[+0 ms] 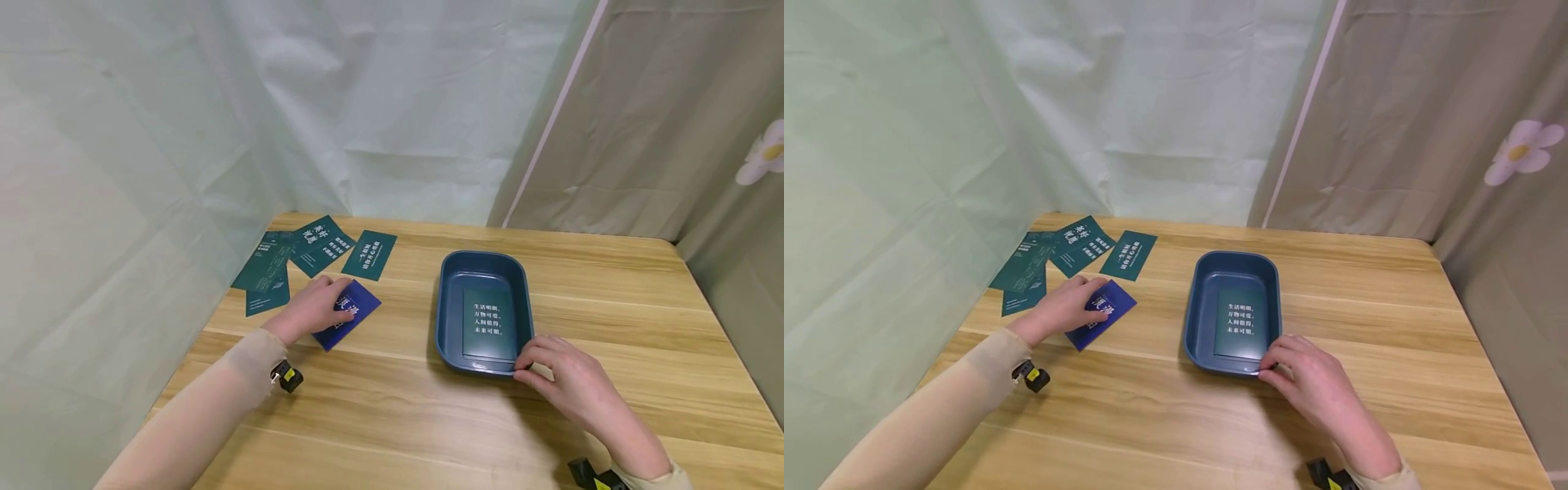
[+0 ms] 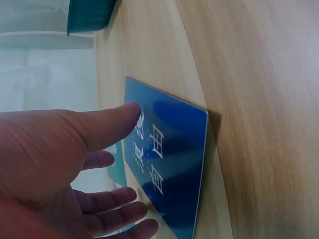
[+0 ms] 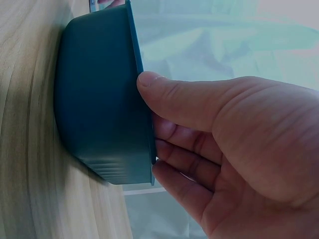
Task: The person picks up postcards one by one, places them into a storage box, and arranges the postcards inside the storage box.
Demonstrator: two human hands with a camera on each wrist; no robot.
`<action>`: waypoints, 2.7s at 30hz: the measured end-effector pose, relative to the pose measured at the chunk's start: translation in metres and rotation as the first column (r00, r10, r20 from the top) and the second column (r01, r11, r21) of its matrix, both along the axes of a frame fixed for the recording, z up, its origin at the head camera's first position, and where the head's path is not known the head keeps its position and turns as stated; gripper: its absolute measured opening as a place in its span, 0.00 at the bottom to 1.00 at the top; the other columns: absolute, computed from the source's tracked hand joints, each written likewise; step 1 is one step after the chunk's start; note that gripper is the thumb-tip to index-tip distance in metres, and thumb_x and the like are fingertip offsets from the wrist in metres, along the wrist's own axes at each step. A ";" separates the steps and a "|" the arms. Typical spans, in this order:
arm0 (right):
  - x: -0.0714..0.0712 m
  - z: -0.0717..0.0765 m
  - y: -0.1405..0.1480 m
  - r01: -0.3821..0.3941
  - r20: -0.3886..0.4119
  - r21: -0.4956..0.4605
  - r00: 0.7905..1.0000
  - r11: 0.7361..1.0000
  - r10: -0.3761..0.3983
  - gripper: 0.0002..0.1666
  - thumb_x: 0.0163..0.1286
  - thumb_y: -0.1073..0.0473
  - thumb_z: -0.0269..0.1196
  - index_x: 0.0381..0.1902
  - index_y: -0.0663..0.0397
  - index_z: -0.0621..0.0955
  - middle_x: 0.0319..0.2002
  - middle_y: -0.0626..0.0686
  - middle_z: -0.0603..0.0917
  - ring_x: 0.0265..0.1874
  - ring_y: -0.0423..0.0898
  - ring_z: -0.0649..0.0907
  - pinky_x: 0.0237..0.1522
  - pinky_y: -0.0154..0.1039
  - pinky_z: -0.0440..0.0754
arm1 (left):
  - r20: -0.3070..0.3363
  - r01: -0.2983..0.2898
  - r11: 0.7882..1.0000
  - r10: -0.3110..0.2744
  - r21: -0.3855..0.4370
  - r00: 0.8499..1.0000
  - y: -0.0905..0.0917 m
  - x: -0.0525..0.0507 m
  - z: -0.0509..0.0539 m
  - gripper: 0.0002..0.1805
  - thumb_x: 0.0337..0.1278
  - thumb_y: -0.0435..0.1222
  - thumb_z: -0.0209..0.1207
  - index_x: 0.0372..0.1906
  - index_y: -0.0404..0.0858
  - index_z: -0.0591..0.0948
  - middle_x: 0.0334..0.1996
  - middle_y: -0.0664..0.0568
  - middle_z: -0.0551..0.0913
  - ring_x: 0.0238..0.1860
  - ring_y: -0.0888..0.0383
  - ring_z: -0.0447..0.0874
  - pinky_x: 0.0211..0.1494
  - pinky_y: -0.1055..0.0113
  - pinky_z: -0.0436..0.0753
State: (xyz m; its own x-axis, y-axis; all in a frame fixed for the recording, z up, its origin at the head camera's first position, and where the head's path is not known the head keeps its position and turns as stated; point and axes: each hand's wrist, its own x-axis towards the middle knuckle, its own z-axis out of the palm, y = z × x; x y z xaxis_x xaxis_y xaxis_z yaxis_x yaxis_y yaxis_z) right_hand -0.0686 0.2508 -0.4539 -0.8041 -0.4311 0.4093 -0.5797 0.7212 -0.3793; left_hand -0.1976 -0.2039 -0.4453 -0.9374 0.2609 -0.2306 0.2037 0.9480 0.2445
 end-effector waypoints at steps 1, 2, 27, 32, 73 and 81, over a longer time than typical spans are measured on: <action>0.000 0.000 0.000 -0.001 -0.001 0.000 1.000 1.000 0.001 0.16 0.57 0.58 0.86 0.33 0.33 0.88 0.40 0.29 0.84 0.40 0.36 0.83 0.37 0.41 0.85 | 0.004 -0.001 1.000 0.001 -0.004 1.000 -0.001 -0.001 -0.001 0.44 0.74 0.49 0.72 0.85 0.40 0.68 0.70 0.30 0.76 0.66 0.36 0.78 0.69 0.37 0.82; 0.000 0.000 0.000 -0.001 -0.001 0.000 1.000 1.000 0.001 0.16 0.57 0.58 0.86 0.33 0.33 0.88 0.40 0.29 0.84 0.40 0.36 0.83 0.37 0.41 0.85 | 0.007 -0.002 1.000 0.002 -0.010 1.000 -0.002 -0.002 -0.002 0.44 0.74 0.49 0.72 0.85 0.39 0.68 0.70 0.30 0.76 0.66 0.36 0.78 0.69 0.37 0.81; 0.000 0.000 -0.001 0.004 -0.001 0.013 1.000 1.000 -0.004 0.18 0.56 0.59 0.86 0.32 0.31 0.88 0.39 0.29 0.84 0.40 0.35 0.83 0.36 0.41 0.85 | 0.025 -0.036 0.989 0.040 -0.142 0.999 0.019 -0.016 0.003 0.44 0.70 0.53 0.74 0.78 0.31 0.73 0.64 0.30 0.80 0.62 0.36 0.80 0.68 0.38 0.82; 0.001 0.000 -0.001 0.005 -0.007 0.004 1.000 1.000 -0.005 0.22 0.54 0.62 0.87 0.32 0.29 0.87 0.39 0.29 0.83 0.39 0.36 0.83 0.35 0.40 0.83 | 0.031 -0.020 0.989 0.025 -0.148 0.999 0.021 -0.020 0.004 0.44 0.69 0.52 0.76 0.76 0.28 0.73 0.64 0.30 0.82 0.63 0.36 0.81 0.69 0.38 0.82; 0.001 0.000 -0.001 0.009 -0.008 -0.003 1.000 1.000 -0.009 0.22 0.55 0.61 0.87 0.32 0.28 0.86 0.38 0.29 0.83 0.38 0.35 0.82 0.34 0.39 0.83 | 0.100 -0.043 0.994 0.054 -0.103 0.994 0.017 -0.025 0.002 0.47 0.69 0.52 0.75 0.86 0.47 0.66 0.69 0.34 0.78 0.63 0.37 0.78 0.65 0.33 0.82; 0.001 -0.001 0.000 0.000 -0.011 -0.001 1.000 1.000 0.000 0.19 0.56 0.60 0.86 0.33 0.30 0.87 0.39 0.29 0.83 0.38 0.36 0.82 0.34 0.39 0.83 | 0.037 0.020 0.991 -0.015 -0.132 0.999 0.018 -0.028 0.002 0.44 0.66 0.52 0.78 0.81 0.47 0.71 0.62 0.37 0.81 0.60 0.38 0.78 0.72 0.33 0.72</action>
State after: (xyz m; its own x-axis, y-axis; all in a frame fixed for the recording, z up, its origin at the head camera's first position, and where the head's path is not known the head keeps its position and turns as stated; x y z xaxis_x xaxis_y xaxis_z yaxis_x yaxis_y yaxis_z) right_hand -0.0677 0.2510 -0.4550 -0.7996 -0.4305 0.4187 -0.5837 0.7209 -0.3735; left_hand -0.2256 -0.1855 -0.4435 -0.9235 0.2417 -0.2978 0.2136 0.9690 0.1242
